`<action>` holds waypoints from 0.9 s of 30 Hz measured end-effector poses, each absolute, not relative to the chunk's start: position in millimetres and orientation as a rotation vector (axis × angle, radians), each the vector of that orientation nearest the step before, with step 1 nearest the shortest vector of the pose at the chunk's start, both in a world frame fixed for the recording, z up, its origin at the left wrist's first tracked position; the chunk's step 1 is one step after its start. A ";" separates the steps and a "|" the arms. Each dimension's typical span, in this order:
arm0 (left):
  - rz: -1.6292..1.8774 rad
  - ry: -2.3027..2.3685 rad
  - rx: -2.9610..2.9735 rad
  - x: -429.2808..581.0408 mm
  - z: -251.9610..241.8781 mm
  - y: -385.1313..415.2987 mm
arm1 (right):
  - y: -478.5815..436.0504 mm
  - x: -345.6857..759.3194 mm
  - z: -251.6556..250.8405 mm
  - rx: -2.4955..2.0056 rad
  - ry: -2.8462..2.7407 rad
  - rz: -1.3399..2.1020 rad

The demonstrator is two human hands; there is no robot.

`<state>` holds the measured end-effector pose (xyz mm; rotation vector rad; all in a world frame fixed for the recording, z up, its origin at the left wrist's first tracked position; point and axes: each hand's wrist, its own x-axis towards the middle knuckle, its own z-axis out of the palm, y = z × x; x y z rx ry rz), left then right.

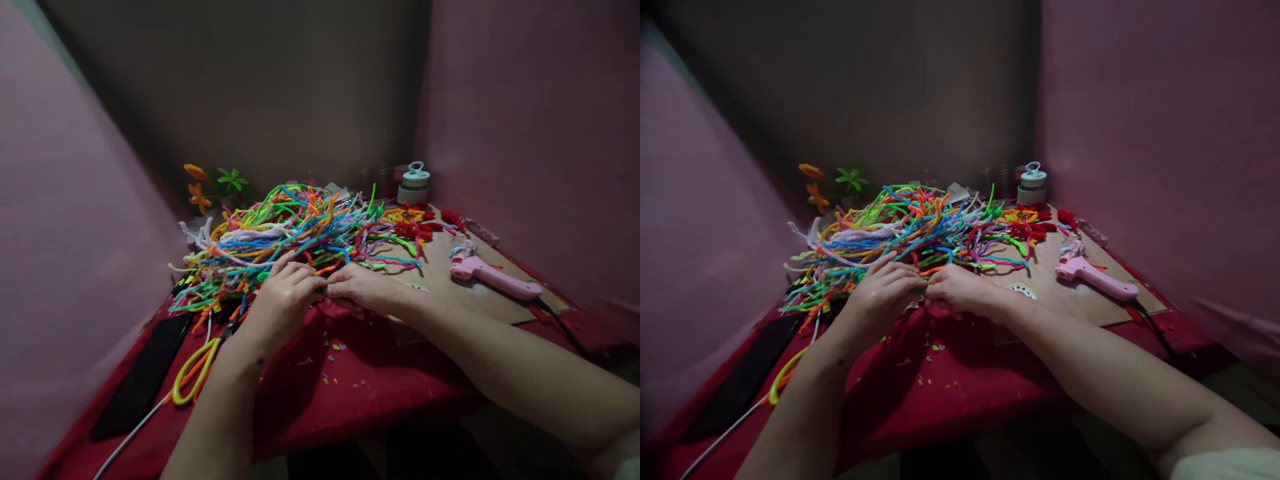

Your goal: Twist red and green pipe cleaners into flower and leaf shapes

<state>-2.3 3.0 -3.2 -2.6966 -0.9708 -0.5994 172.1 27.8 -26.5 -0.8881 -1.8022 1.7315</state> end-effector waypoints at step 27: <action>-1.066 -1.351 -2.406 -4.5 -7.4 0.4 | 43.2 178.8 -24.8 -0.805 -1.138 1.800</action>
